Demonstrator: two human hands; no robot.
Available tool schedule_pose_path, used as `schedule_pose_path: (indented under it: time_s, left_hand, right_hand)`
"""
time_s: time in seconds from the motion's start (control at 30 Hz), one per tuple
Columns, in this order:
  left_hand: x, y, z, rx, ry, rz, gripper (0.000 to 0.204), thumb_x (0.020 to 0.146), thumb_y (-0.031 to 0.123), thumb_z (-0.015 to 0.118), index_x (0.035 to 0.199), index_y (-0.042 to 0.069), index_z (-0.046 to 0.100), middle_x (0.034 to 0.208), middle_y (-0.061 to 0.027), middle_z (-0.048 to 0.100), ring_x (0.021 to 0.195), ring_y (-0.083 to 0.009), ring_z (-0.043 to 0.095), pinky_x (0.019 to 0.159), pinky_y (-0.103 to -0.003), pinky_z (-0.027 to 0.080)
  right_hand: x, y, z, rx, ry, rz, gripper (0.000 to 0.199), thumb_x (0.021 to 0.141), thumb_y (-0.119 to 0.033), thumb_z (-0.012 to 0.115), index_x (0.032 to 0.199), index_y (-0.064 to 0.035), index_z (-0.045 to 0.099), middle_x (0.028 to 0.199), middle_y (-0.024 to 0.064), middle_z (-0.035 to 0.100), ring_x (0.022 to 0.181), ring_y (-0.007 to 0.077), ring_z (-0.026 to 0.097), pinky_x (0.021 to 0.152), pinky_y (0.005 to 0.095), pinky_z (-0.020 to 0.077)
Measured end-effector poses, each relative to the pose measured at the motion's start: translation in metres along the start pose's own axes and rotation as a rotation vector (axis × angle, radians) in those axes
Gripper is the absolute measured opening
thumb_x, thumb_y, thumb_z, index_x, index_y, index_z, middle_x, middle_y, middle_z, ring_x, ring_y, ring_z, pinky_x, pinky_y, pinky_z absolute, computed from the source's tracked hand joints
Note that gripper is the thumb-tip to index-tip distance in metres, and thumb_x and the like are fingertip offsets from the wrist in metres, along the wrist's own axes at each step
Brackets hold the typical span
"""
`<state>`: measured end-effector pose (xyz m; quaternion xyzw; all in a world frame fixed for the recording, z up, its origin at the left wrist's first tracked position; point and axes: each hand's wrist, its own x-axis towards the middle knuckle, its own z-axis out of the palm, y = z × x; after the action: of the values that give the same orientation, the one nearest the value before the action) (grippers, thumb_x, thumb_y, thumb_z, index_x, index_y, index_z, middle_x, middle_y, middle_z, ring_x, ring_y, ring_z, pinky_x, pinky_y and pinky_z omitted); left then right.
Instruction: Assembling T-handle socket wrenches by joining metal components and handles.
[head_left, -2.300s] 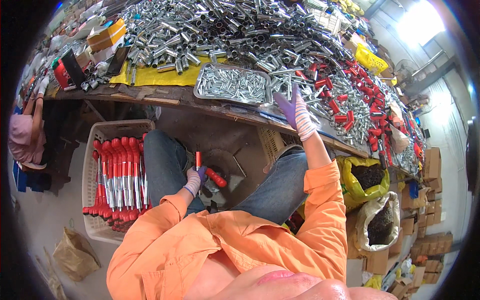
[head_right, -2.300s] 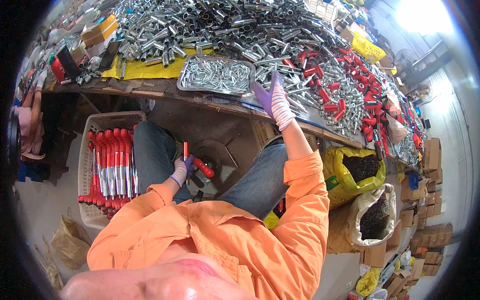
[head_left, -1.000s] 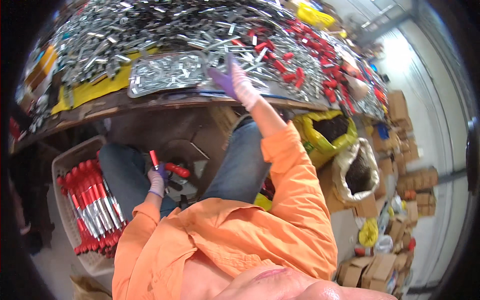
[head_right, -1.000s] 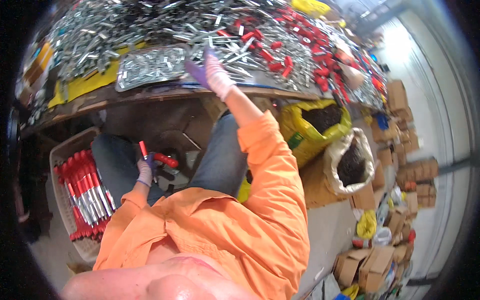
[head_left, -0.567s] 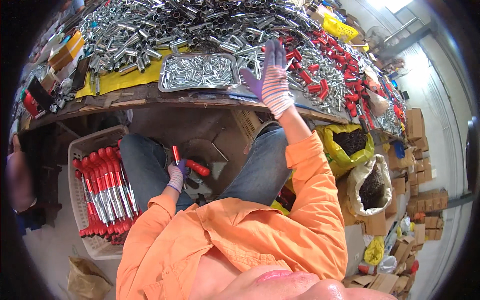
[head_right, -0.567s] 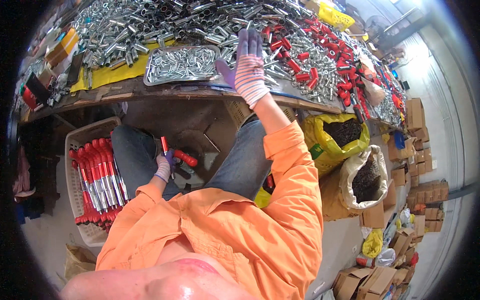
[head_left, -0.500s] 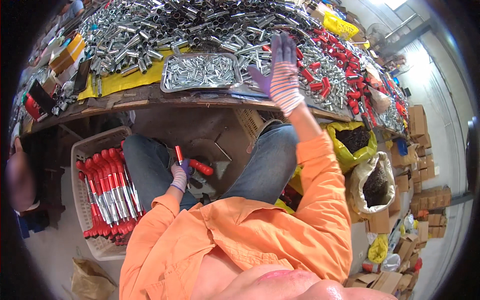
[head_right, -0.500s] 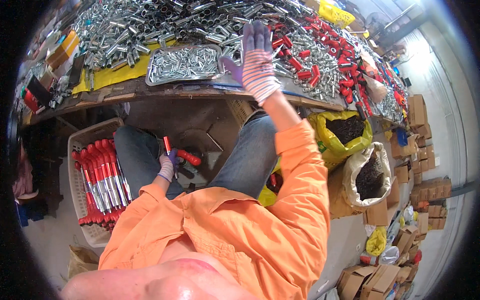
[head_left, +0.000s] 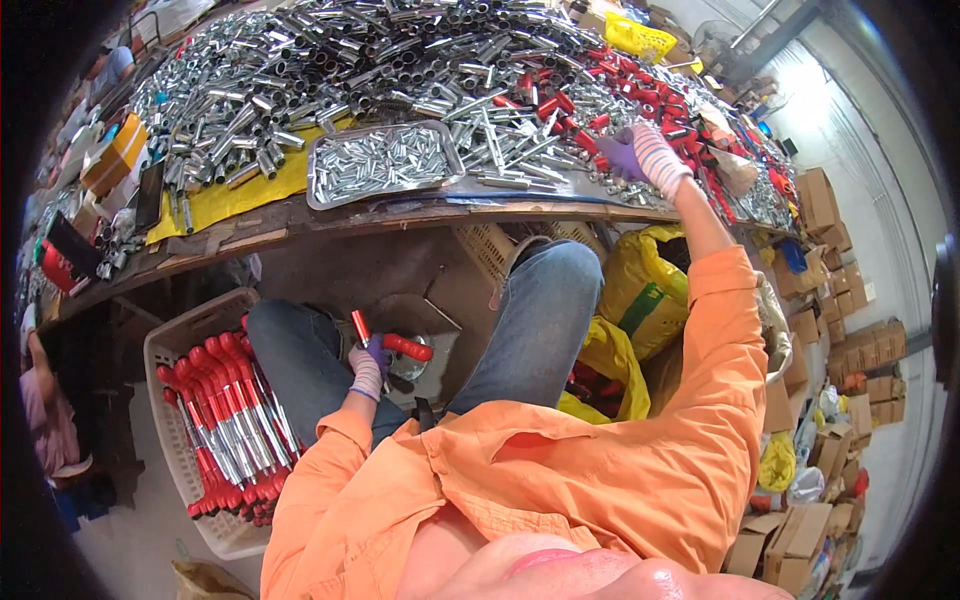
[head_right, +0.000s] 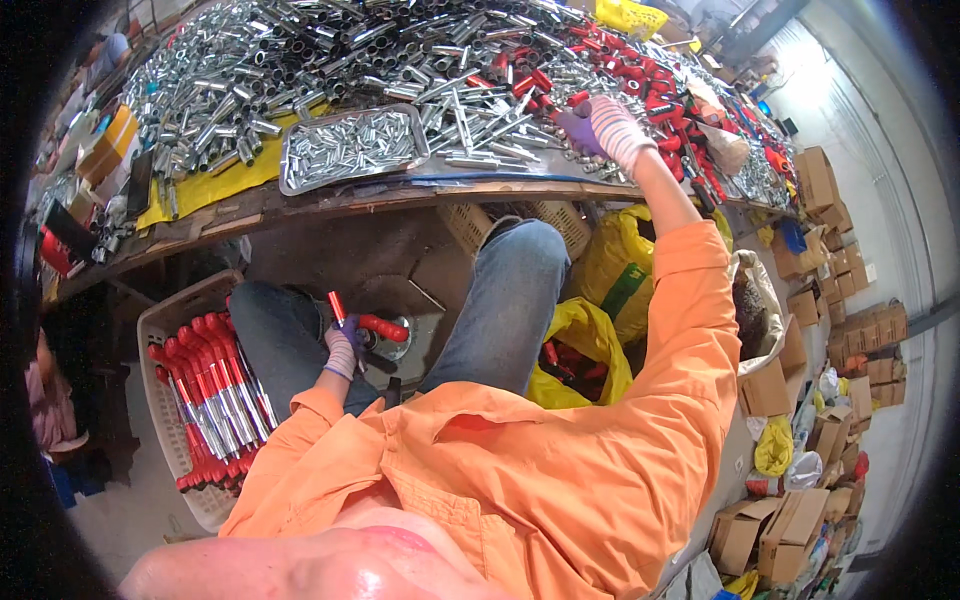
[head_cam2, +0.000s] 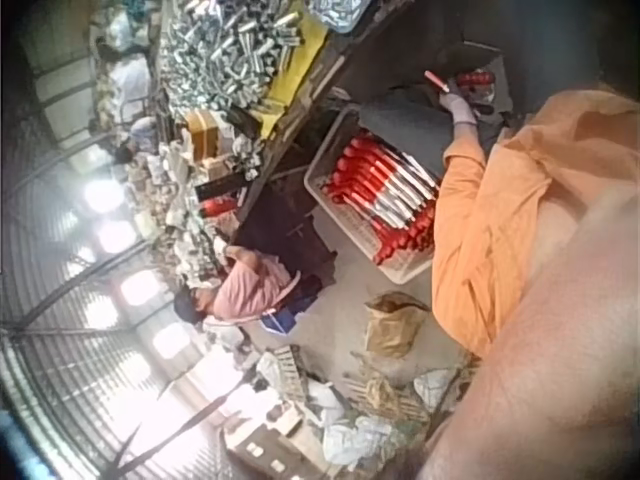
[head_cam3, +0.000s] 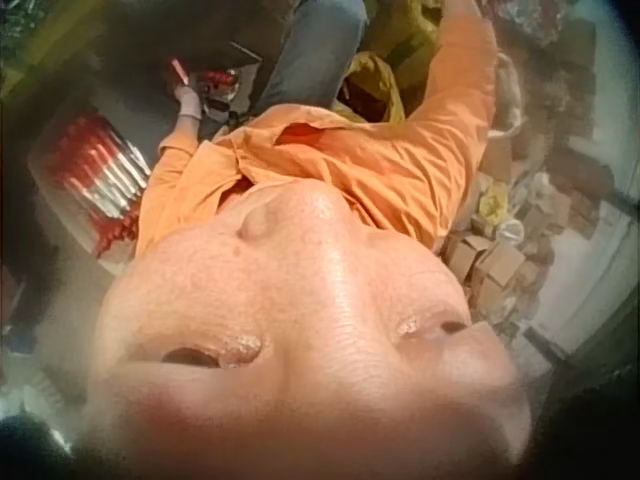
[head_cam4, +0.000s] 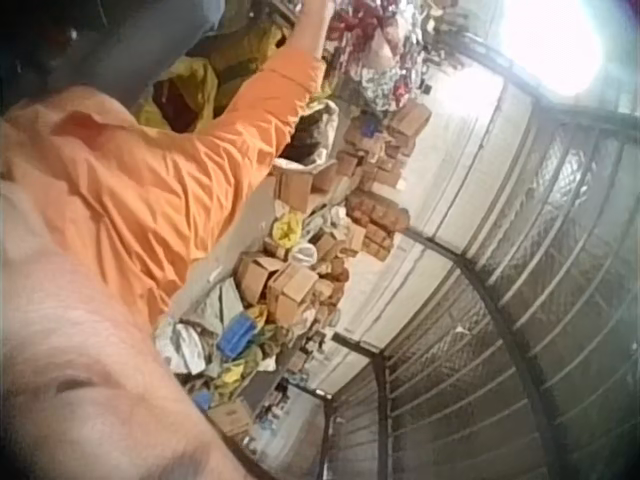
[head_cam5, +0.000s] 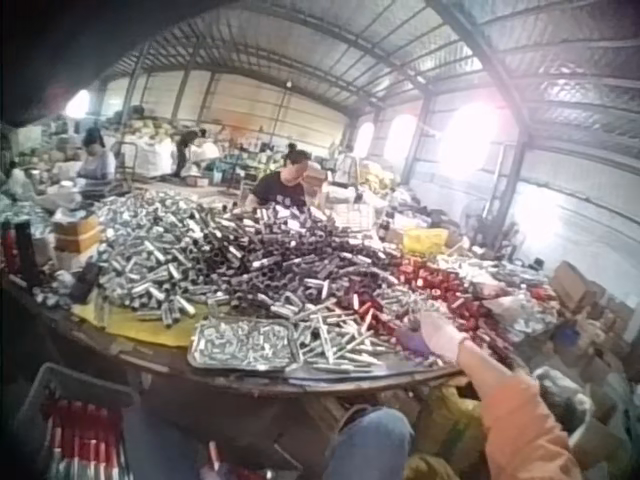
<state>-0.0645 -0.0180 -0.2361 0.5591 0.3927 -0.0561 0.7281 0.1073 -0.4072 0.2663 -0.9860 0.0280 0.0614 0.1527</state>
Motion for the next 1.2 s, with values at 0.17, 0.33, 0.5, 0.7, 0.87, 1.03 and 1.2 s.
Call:
schedule_pose_path:
  time_s: [0.17,0.33,0.5,0.7,0.87,1.03,1.2]
  left_hand:
    - [-0.01,0.01,0.003,-0.023,-0.007,-0.089,0.021,0.078,0.026,0.071,0.081,0.008,0.06,0.056,-0.008,0.056,0.041,-0.0203,0.052,0.038,-0.035,0.039]
    - [-0.006,0.008,-0.001,-0.054,0.051,-0.054,0.016,0.079,0.018,0.07,0.08,0.007,0.059,0.055,-0.0082,0.055,0.041,-0.0206,0.053,0.037,-0.035,0.042]
    - [-0.01,0.004,-0.004,-0.076,0.072,-0.007,0.019,0.079,0.022,0.07,0.08,0.007,0.058,0.055,-0.0097,0.056,0.04,-0.0214,0.054,0.037,-0.036,0.041]
    - [-0.039,0.033,0.004,-0.062,0.063,-0.055,0.016,0.077,0.017,0.069,0.082,0.005,0.059,0.059,-0.0107,0.057,0.045,-0.0223,0.055,0.04,-0.036,0.042]
    - [-0.027,0.023,0.0,-0.016,0.076,-0.031,0.015,0.078,0.017,0.069,0.081,0.005,0.06,0.058,-0.0104,0.056,0.043,-0.0216,0.054,0.039,-0.036,0.04]
    - [-0.018,0.015,-0.003,0.032,0.043,-0.086,0.02,0.077,0.023,0.069,0.082,0.005,0.062,0.059,-0.0098,0.058,0.046,-0.0212,0.056,0.043,-0.037,0.043]
    - [-0.033,0.03,0.009,0.094,0.037,-0.077,0.022,0.074,0.025,0.071,0.082,0.007,0.061,0.059,-0.0086,0.058,0.043,-0.0202,0.054,0.04,-0.036,0.04]
  right_hand:
    - [-0.033,-0.05,0.024,0.699,0.026,-0.179,0.033,0.087,-0.033,0.069,0.08,-0.0024,0.063,0.062,-0.0007,0.056,0.049,0.0054,0.047,0.046,0.0207,0.0381]
    - [-0.012,-0.1,0.06,0.686,0.388,-0.659,0.036,0.086,-0.016,0.07,0.117,0.001,0.06,0.099,0.0084,0.069,0.087,0.0107,0.063,0.078,0.0235,0.0512]
    - [-0.003,-0.152,0.073,-0.241,1.138,-0.861,0.089,0.079,-0.046,0.07,0.146,-0.0024,0.031,0.145,0.0244,0.035,0.131,0.0424,0.037,0.11,0.0506,0.0294]
    - [0.058,-0.14,0.115,-0.154,1.115,-0.631,0.09,0.076,-0.05,0.07,0.143,-0.0018,0.035,0.144,0.0256,0.037,0.133,0.0441,0.034,0.112,0.0511,0.0253]
    - [0.08,-0.127,0.127,0.211,1.054,-0.702,0.06,0.078,-0.033,0.074,0.123,0.0011,0.053,0.118,0.0221,0.059,0.11,0.0357,0.056,0.096,0.042,0.0447]
    - [0.068,-0.13,0.121,1.317,0.274,-0.585,0.028,0.09,-0.015,0.064,0.113,0.0001,0.06,0.1,0.0056,0.066,0.086,0.0109,0.062,0.076,0.0242,0.051]
    - [0.08,-0.117,0.123,1.365,0.317,-0.567,0.027,0.088,-0.016,0.069,0.107,0.0011,0.06,0.092,0.0069,0.065,0.077,0.0129,0.062,0.068,0.0253,0.0517]
